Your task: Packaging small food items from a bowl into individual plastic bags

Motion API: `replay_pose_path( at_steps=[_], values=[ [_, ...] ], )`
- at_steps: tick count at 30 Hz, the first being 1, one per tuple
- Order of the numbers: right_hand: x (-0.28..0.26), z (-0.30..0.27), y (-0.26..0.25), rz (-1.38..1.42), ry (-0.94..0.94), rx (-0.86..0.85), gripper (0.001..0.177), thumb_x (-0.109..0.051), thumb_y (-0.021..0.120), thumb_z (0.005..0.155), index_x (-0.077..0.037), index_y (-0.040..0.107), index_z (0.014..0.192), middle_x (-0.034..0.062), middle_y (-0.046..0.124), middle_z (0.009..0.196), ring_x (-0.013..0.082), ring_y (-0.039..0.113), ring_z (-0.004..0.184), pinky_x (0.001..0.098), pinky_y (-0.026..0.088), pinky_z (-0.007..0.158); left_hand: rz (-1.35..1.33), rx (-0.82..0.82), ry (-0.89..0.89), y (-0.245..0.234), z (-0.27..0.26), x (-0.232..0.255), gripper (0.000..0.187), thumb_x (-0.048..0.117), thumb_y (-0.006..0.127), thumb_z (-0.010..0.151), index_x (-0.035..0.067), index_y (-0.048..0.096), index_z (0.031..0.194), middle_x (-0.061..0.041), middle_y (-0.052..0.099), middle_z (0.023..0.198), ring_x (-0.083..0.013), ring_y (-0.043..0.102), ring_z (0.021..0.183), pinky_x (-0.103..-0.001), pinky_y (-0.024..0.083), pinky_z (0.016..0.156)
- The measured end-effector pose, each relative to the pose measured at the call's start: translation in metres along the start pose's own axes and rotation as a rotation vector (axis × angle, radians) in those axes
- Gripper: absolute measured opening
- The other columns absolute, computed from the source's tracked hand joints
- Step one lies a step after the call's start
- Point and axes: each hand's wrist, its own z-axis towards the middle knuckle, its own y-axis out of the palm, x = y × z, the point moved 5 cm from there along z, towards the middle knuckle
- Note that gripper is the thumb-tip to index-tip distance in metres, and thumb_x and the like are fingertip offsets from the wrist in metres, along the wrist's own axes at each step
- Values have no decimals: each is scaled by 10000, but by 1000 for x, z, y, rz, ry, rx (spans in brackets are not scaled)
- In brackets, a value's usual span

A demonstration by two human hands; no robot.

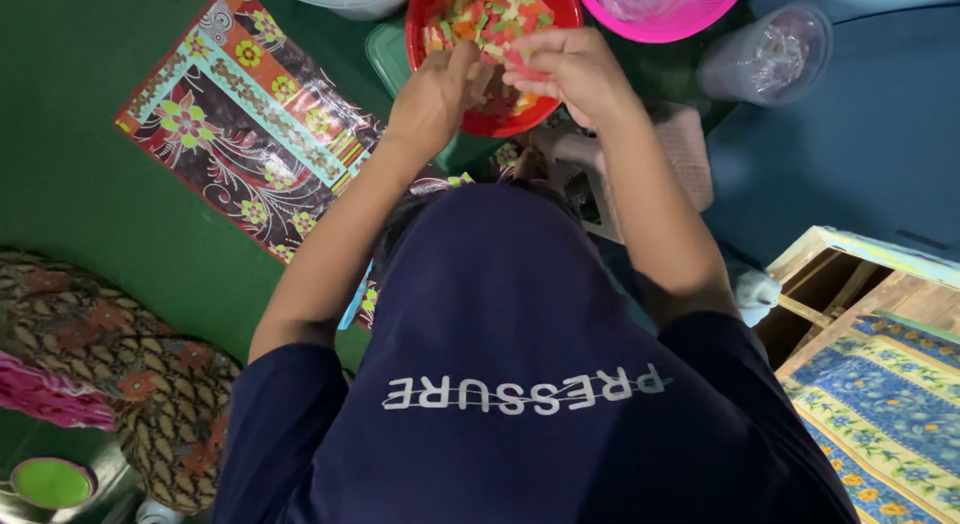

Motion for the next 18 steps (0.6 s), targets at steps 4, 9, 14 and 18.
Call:
replay_pose_path(
  at_steps=[4,9,14,18],
  values=[
    [-19,-5,12,-214,-13,-23,344,-15,489,791,61,569,1117,209,643,1005,231,709,920,240,588,835,-84,-20,-29,2,8,3,216,113,542,915,26,356,981,-200,465,655,-390,455,598,-484,316,416],
    [-31,0,14,-607,-128,-3,306,-13,487,786,-30,652,1044,128,682,941,154,695,842,216,584,759,-98,-81,-146,5,11,4,219,167,531,914,70,349,988,-227,544,782,-435,527,682,-496,380,439],
    [-26,4,16,-552,-98,26,268,24,453,806,-7,649,987,138,683,865,143,726,817,208,599,739,-54,-56,-200,13,11,-1,187,243,425,956,70,366,995,-229,542,727,-447,521,603,-512,390,386],
    [-19,10,12,-529,-200,37,271,26,450,790,0,665,953,141,684,797,165,730,785,214,610,698,-60,-69,-198,19,10,-7,194,203,468,930,65,351,998,-249,547,732,-471,531,639,-539,413,454]
  ],
)
